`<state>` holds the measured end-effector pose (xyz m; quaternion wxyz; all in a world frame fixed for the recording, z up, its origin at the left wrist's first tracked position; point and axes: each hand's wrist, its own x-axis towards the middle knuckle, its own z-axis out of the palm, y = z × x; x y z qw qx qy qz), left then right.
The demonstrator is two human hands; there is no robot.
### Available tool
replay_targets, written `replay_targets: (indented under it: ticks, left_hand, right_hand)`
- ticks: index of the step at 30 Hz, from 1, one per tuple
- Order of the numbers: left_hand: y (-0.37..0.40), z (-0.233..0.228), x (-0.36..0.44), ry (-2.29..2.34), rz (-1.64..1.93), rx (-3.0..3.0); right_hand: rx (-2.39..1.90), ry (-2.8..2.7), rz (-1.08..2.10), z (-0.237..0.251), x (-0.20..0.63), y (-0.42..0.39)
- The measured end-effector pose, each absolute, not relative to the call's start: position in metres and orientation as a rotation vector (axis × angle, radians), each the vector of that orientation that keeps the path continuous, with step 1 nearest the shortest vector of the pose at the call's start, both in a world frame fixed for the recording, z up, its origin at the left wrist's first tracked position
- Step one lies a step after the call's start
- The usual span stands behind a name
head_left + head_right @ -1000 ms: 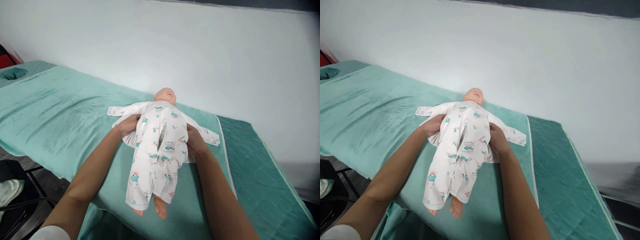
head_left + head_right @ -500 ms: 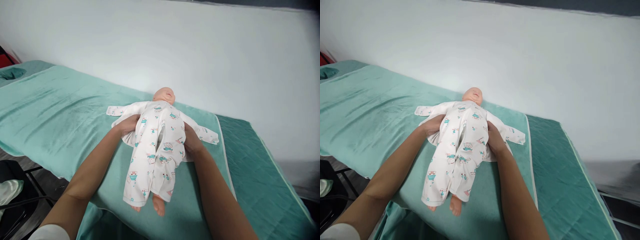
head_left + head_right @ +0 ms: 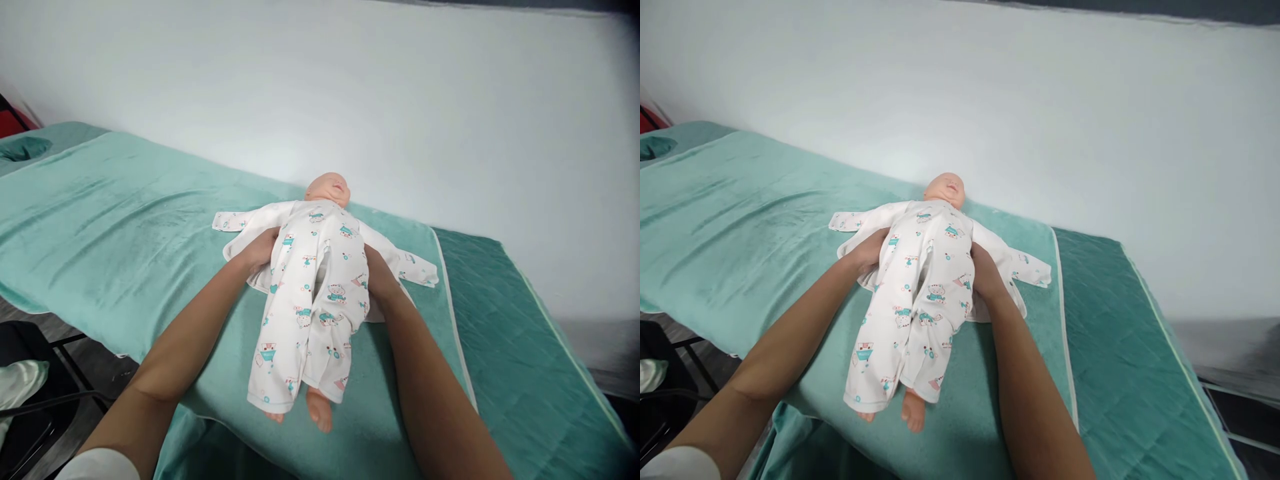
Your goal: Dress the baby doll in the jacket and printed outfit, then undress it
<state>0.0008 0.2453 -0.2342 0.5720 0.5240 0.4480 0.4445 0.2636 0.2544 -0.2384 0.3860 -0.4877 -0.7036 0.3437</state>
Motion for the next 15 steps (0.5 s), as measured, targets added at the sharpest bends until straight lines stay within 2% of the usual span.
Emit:
replay_targets:
  ticks: [8,15]
  left_hand:
    - [0.243,-0.235,0.009,0.918,1.095,0.907]
    - [0.240,-0.231,0.013,0.910,1.129,0.794]
  right_hand:
    - [-1.254,-1.541,1.182,-0.226,0.256,0.240]
    - [-1.216,-1.569,1.084,-0.228,0.250,0.244]
